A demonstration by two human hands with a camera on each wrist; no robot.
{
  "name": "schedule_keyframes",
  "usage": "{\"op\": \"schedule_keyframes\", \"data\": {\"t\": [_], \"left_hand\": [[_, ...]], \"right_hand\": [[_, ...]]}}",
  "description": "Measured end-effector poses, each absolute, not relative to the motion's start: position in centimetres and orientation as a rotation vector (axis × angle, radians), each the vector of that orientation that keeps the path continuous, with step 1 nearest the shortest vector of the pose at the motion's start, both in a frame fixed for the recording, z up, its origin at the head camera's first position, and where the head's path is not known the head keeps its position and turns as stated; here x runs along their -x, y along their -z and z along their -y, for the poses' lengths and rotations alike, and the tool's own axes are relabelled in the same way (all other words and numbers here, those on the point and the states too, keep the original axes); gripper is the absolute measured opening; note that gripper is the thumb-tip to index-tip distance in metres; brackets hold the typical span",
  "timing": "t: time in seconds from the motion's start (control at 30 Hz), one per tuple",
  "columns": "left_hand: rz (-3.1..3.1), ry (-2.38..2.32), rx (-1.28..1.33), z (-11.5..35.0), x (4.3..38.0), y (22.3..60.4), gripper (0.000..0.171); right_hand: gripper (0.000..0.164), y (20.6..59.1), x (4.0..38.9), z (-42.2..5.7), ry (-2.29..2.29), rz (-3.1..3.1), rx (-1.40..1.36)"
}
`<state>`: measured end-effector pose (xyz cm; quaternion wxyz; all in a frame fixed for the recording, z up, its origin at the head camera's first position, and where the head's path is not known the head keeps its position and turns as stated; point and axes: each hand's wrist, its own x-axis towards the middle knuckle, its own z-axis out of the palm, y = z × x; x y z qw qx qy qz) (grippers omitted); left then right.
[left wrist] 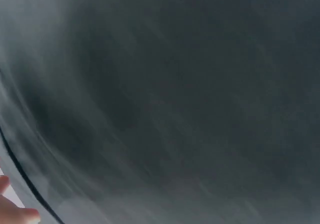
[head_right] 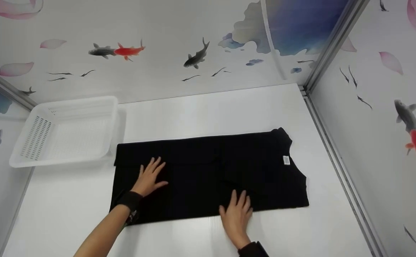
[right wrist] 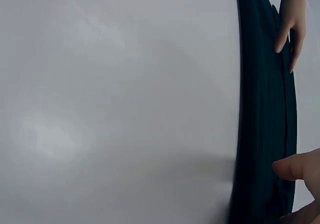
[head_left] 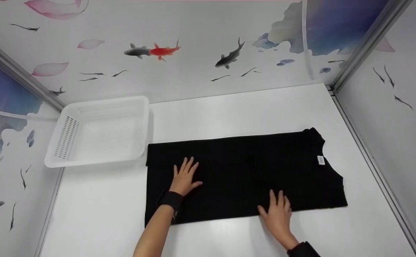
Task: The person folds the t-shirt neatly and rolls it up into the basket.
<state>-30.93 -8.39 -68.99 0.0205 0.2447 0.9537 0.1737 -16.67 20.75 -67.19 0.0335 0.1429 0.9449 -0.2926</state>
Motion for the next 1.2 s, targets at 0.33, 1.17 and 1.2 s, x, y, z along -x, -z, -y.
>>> {"op": "schedule_keyframes", "data": {"t": [0.33,1.17,1.2], "left_hand": [[-2.935,-0.656,-0.572,11.0,30.9,70.1,0.071],[-3.085,-0.423,-0.136,7.8,27.0,68.9,0.072],[-3.099,-0.386,-0.127,7.6,26.8,68.8,0.072]], "right_hand": [[0.071,68.8,16.9,-19.1,0.774,-2.925,-0.388],[0.071,68.4,28.7,-26.6,0.73,-2.822,0.159],[0.071,68.3,29.1,-26.8,0.715,-2.811,0.179]]}}
